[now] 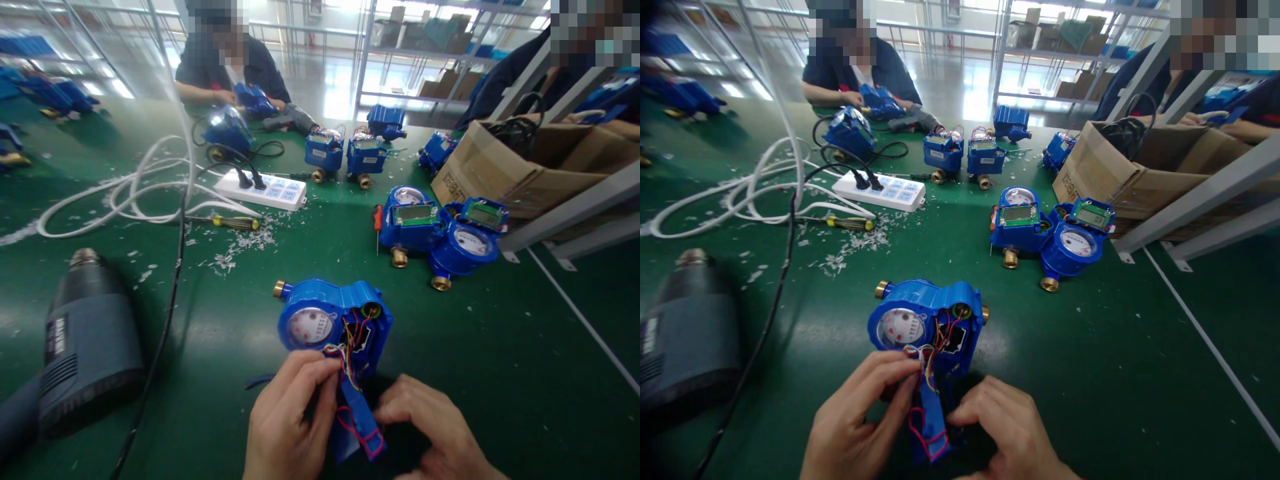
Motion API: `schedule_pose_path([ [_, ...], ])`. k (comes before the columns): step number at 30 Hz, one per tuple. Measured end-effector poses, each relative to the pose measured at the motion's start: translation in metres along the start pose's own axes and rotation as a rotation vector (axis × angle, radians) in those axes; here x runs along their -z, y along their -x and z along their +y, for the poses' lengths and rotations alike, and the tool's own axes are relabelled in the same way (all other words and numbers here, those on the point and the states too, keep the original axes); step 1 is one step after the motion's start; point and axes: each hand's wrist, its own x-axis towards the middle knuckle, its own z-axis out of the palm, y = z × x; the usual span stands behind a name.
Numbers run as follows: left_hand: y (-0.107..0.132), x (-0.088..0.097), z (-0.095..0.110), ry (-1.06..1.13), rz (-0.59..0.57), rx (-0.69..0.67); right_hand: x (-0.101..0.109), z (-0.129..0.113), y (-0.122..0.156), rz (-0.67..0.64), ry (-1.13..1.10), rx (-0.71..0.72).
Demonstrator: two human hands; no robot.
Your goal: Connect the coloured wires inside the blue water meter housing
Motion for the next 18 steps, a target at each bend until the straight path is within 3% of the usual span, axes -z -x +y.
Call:
schedule_pose_path([
  [5,0.003,0.008,-0.008,-0.227,0.035,-0.226,-0.003,0.000,-0.015,-0.042,-0.123,-0.306],
  [9,0.006,0.009,-0.008,-0.263,0.048,-0.371,-0.009,-0.005,-0.031,-0.146,-0.166,-0.398],
  [14,0.017,0.003,-0.009,-0.349,0.205,-0.272,-0.012,-0.013,-0.045,-0.244,-0.231,-0.459],
  [18,0.016,0.002,-0.007,-0.303,0.190,-0.198,-0.018,-0.014,-0.044,-0.171,-0.182,-0.397],
])
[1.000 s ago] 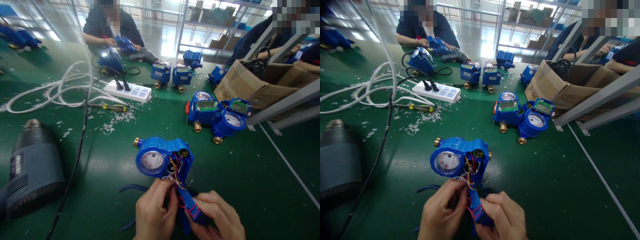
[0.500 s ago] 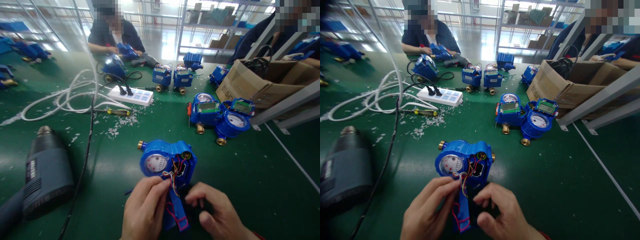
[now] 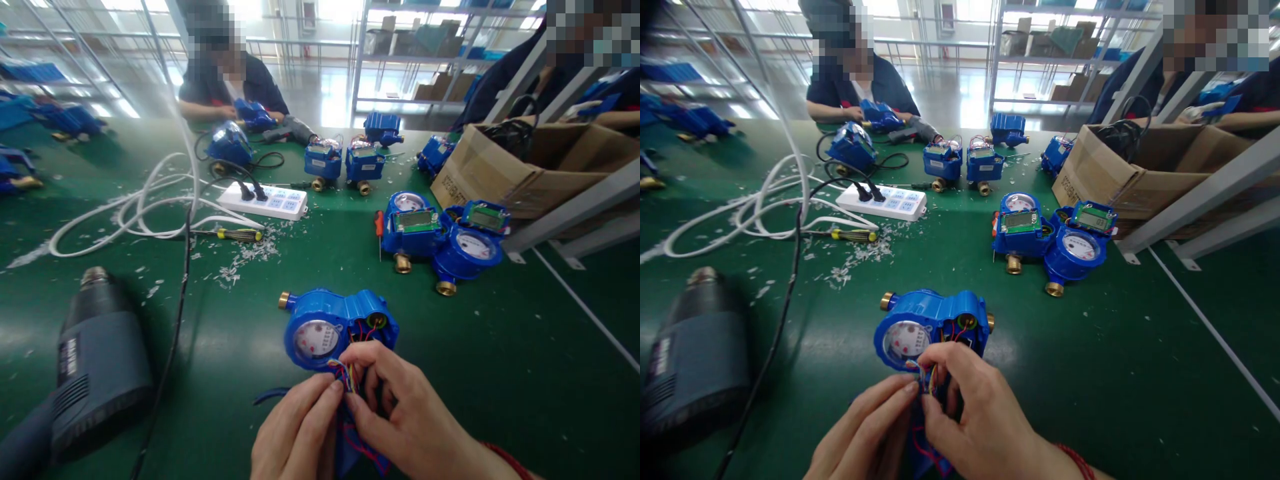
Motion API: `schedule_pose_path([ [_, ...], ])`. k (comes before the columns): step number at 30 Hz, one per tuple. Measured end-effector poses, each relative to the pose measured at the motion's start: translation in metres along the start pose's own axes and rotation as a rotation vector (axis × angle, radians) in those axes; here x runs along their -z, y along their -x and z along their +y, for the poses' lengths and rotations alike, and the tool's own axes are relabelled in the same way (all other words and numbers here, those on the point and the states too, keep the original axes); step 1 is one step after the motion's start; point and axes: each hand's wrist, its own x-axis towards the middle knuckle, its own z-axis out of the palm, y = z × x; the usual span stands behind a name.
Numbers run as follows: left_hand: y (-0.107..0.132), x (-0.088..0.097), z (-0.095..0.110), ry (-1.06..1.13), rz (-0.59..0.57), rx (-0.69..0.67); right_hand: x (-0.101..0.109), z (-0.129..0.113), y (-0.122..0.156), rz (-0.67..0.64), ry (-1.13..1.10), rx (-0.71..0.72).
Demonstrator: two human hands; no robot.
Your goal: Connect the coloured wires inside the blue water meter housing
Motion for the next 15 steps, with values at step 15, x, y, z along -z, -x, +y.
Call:
schedule_pose_path([
  [15,-0.013,-0.001,-0.007,0.063,0.000,0.012,0.005,-0.007,-0.006,0.029,0.461,0.094],
])
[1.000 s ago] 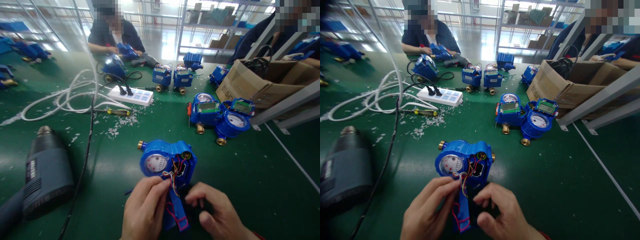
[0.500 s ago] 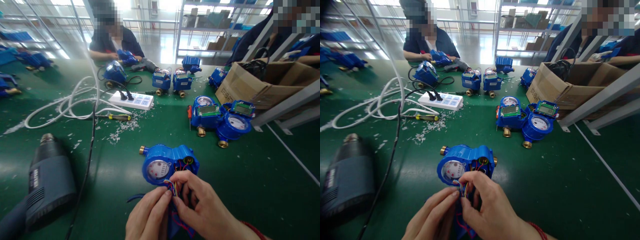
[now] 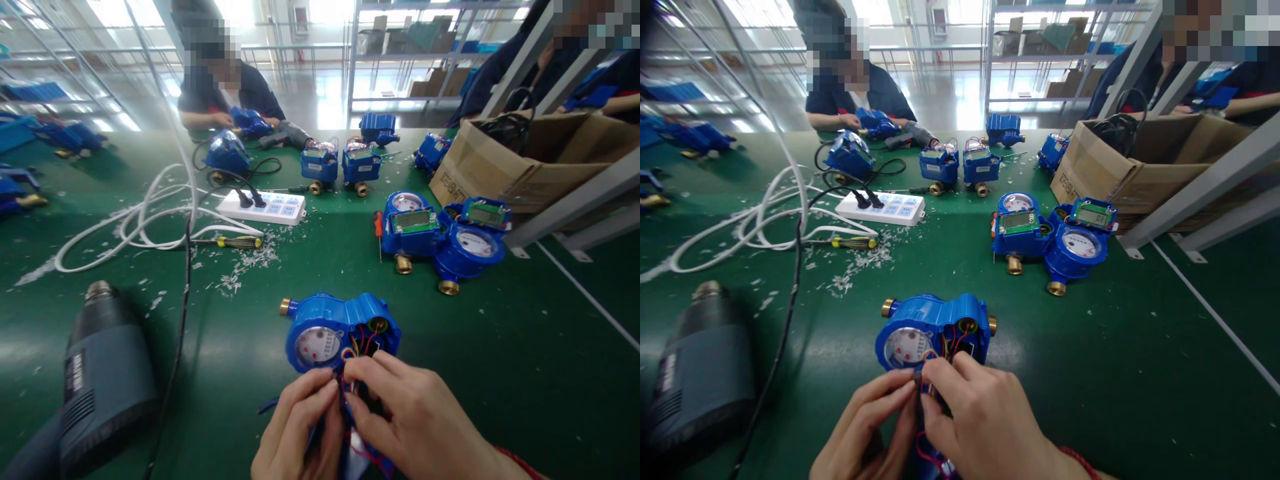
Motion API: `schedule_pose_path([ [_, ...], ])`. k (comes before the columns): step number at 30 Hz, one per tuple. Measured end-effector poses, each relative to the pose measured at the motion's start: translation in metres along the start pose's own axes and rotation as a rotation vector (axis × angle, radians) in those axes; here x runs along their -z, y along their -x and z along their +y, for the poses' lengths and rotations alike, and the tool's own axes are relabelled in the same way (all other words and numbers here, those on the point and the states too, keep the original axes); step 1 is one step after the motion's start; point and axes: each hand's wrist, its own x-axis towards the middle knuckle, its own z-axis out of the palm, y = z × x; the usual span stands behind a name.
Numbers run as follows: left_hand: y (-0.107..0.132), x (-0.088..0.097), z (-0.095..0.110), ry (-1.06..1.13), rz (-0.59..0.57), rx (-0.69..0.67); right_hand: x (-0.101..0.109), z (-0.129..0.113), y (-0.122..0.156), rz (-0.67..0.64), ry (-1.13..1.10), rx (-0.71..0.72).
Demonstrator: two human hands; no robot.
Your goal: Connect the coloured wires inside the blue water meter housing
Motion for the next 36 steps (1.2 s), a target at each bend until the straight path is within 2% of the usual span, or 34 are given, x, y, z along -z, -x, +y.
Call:
schedule_pose_path([
  [7,0.004,-0.003,0.003,0.000,0.022,0.017,0.002,0.001,-0.007,-0.051,-0.103,-0.031],
  [12,0.003,-0.002,-0.006,0.027,-0.067,-0.124,0.000,0.002,-0.010,-0.133,-0.209,-0.068],
  [14,0.001,-0.003,-0.007,0.110,-0.092,-0.083,-0.001,0.003,-0.011,-0.134,-0.253,-0.078],
  [20,-0.003,-0.007,-0.001,0.288,-0.078,0.160,0.001,0.006,-0.016,-0.160,-0.361,-0.111],
  [25,-0.006,-0.006,-0.001,0.349,-0.110,0.237,0.003,0.006,-0.019,-0.215,-0.422,-0.155],
  [36,-0.008,-0.005,-0.003,0.465,-0.180,0.300,0.002,0.012,-0.018,-0.290,-0.575,-0.267],
])
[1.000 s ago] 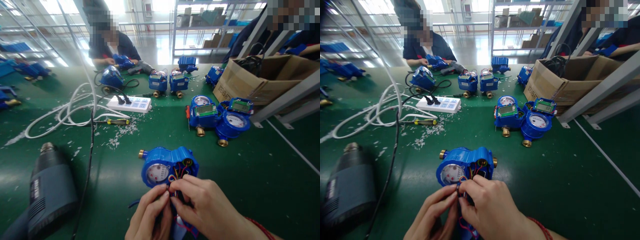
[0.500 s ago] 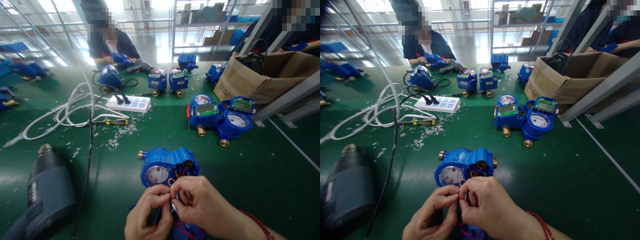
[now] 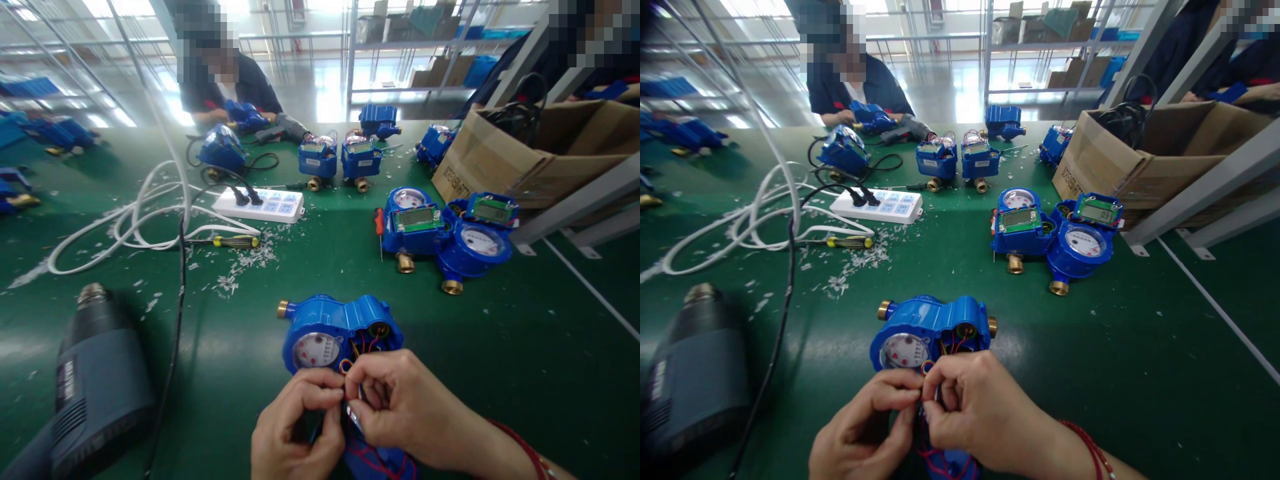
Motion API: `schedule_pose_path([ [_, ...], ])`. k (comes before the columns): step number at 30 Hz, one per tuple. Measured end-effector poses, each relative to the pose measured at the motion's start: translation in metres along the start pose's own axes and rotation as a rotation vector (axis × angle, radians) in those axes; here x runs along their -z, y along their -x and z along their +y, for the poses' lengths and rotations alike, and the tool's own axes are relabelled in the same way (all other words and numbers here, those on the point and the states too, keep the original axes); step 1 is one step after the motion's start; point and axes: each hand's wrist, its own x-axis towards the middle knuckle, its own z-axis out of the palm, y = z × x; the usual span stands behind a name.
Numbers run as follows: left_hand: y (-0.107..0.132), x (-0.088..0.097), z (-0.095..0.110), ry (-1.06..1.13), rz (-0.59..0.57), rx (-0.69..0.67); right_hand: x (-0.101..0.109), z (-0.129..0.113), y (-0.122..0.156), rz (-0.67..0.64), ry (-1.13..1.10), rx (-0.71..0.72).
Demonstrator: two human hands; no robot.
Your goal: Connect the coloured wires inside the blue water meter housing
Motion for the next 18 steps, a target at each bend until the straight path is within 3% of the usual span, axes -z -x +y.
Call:
schedule_pose_path([
  [13,0.0016,-0.0004,-0.0022,0.141,-0.028,0.135,-0.0004,0.0042,0.0012,-0.028,-0.095,-0.062],
  [15,0.0025,0.0003,-0.0020,0.100,-0.022,0.104,-0.0006,0.0020,0.0014,-0.010,-0.096,-0.057],
  [18,0.0035,0.0031,-0.0021,-0.119,0.012,-0.058,-0.0013,-0.0007,0.0017,0.005,-0.078,-0.035],
])
